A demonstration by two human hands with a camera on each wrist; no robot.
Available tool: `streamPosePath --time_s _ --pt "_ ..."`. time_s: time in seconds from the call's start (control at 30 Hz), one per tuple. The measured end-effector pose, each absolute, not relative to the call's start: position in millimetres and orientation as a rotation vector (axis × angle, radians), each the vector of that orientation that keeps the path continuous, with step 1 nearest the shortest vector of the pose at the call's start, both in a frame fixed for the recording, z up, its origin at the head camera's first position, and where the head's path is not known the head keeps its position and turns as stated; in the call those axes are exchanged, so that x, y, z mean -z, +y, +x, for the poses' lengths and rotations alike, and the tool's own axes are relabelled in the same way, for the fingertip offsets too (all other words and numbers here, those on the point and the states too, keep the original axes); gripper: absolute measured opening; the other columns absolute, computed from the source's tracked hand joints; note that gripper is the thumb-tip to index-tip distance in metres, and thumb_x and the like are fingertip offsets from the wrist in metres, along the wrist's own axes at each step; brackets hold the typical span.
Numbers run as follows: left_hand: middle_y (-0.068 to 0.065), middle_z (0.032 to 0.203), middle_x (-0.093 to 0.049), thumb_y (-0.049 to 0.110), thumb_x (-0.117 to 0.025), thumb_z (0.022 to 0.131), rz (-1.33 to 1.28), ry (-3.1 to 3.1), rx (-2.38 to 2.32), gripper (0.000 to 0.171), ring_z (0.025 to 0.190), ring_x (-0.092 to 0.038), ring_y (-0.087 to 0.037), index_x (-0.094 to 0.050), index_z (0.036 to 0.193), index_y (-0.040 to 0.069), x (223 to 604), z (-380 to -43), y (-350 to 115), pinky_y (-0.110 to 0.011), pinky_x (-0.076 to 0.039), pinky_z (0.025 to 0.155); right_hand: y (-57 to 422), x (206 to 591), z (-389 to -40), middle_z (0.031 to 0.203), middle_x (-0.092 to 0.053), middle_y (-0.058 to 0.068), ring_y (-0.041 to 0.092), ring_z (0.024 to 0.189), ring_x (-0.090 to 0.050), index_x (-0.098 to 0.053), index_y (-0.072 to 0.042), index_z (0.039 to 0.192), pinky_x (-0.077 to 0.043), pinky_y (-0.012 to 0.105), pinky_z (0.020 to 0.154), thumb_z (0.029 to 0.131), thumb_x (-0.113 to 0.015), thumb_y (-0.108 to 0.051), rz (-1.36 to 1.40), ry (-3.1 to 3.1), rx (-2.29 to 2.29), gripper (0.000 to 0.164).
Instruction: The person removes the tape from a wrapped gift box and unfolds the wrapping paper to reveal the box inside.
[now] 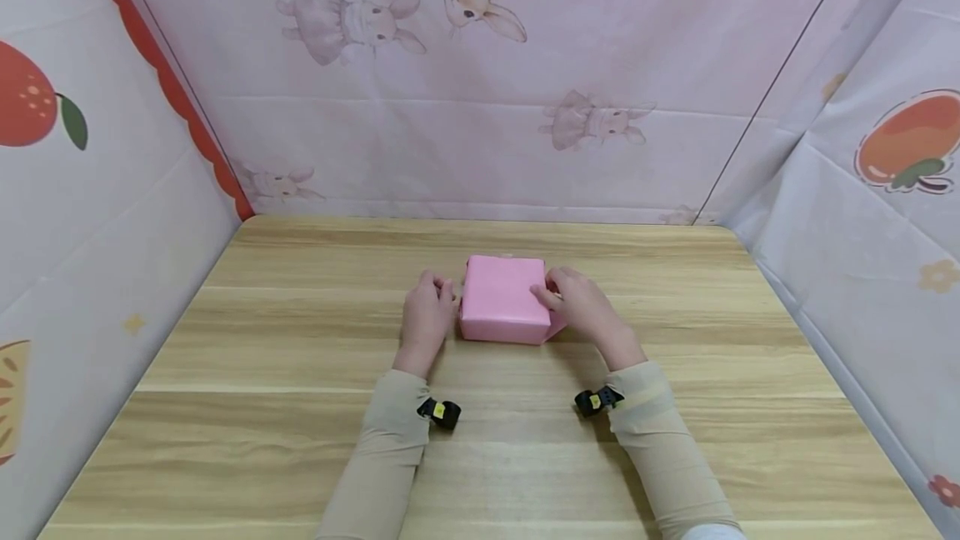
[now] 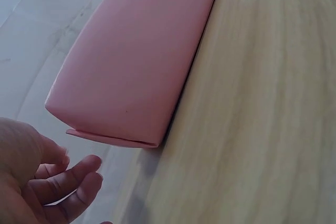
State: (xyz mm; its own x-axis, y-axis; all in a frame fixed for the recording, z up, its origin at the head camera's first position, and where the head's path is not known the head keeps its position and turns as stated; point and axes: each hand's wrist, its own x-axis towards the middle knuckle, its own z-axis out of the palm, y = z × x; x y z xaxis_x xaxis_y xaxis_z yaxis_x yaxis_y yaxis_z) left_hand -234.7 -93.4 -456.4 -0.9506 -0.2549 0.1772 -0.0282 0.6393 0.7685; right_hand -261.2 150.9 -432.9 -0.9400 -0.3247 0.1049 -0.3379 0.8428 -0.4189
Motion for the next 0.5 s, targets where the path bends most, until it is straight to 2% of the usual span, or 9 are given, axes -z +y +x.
streamPosePath --time_s 0.3,0.5 --pt "-0.015 0.086 -0.068 0.024 -0.049 0.100 0.285 -2.608 1.166 0.019 0.076 -0.064 -0.030 -0.057 0.100 0.007 458.7 -235.4 -105.0 -0.043 -0.052 0.067 150.1 430.4 -260.4 0.086 -0.058 0.006 0.020 0.078 -0.053 -0.060 -0.009 0.091 -0.045 0.033 0.070 0.098 -0.056 -0.040 0.550 -2.988 -0.693 0.032" --pt "-0.015 0.086 -0.066 0.022 -0.049 0.099 0.326 -2.625 1.133 0.019 0.076 -0.063 -0.030 -0.057 0.101 0.005 458.3 -236.2 -118.0 -0.042 -0.052 0.067 149.4 430.5 -259.8 0.085 -0.057 0.006 0.021 0.078 -0.052 -0.059 -0.009 0.092 -0.043 0.032 0.069 0.098 -0.055 -0.039 0.535 -3.000 -0.703 0.031"
